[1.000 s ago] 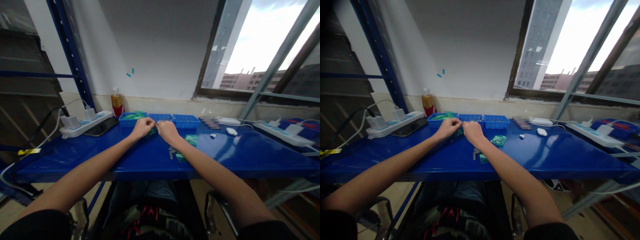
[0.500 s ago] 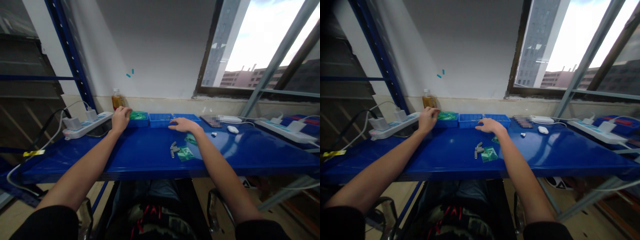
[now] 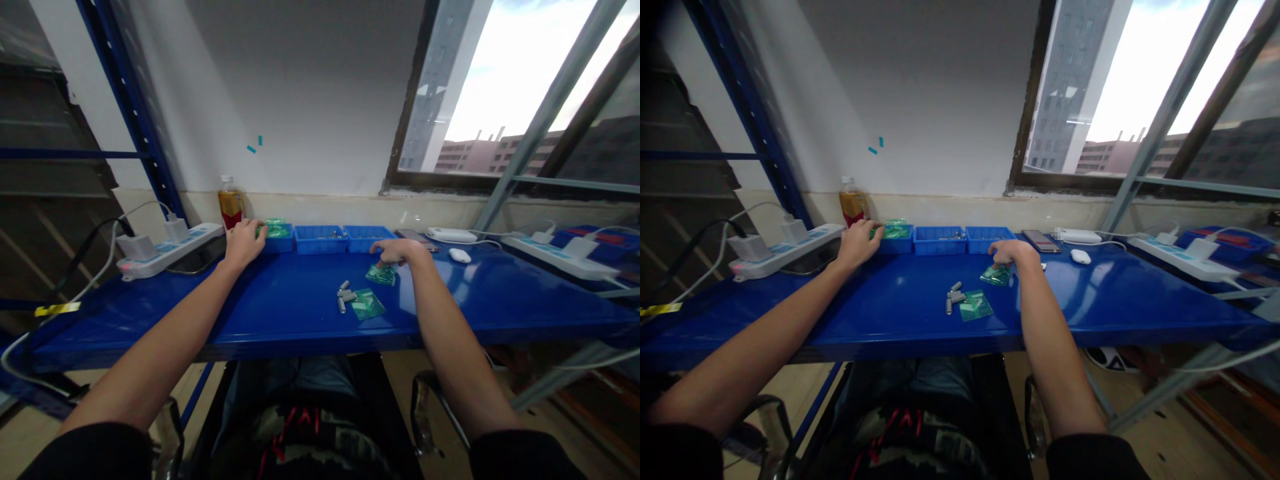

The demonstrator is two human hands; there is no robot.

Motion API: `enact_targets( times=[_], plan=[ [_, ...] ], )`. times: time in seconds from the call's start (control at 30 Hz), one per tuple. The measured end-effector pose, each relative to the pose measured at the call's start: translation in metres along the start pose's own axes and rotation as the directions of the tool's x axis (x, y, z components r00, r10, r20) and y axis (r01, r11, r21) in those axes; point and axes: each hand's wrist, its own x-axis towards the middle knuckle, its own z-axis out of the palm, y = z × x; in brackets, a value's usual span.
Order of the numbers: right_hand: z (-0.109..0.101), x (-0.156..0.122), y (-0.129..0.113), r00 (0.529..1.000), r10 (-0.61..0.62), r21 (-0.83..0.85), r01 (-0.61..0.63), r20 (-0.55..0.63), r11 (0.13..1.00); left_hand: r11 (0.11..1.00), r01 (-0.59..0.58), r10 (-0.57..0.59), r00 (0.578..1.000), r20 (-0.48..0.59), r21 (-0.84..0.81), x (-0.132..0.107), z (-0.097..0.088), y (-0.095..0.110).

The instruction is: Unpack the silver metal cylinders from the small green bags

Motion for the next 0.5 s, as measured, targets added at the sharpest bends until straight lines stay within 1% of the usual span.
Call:
enact_targets(
  times=[0.07, 0.17, 0.23, 0.3, 0.33, 0.43, 0.5],
  plan=[
    [0.003, 0.005, 0.000, 1.000, -0.025, -0.020, 0.025, 0.009, 0.999, 1.000, 0.015, -0.015, 1.000, -0.003, -0.027, 0.000, 0.002, 0.001],
    [0.007, 0.012, -0.003, 0.991, -0.131, -0.039, 0.132, 0.029, 0.991, 0.996, 0.060, -0.060, 0.998, 0.000, -0.060, 0.001, 0.004, -0.002],
    [0.009, 0.016, -0.006, 0.976, -0.217, -0.035, 0.217, -0.001, 0.976, 0.990, 0.122, -0.123, 0.992, 0.002, -0.071, 0.003, 0.004, -0.006],
    [0.010, 0.017, -0.011, 0.957, -0.284, -0.013, 0.284, -0.056, 0.959, 0.983, 0.171, -0.169, 0.985, 0.036, -0.064, 0.005, 0.004, -0.012],
    [0.011, 0.017, -0.014, 0.948, -0.307, 0.000, 0.308, -0.079, 0.951, 0.984, 0.168, -0.164, 0.984, 0.069, -0.056, 0.006, 0.003, -0.015],
    [0.014, 0.017, -0.022, 0.930, -0.352, 0.033, 0.358, -0.106, 0.933, 0.994, 0.091, -0.079, 0.979, 0.188, -0.055, 0.009, 0.004, -0.022],
    [0.016, 0.016, -0.027, 0.920, -0.372, 0.041, 0.380, -0.123, 0.924, 0.995, 0.084, -0.068, 0.970, 0.232, -0.058, 0.010, 0.005, -0.024]
  ],
)
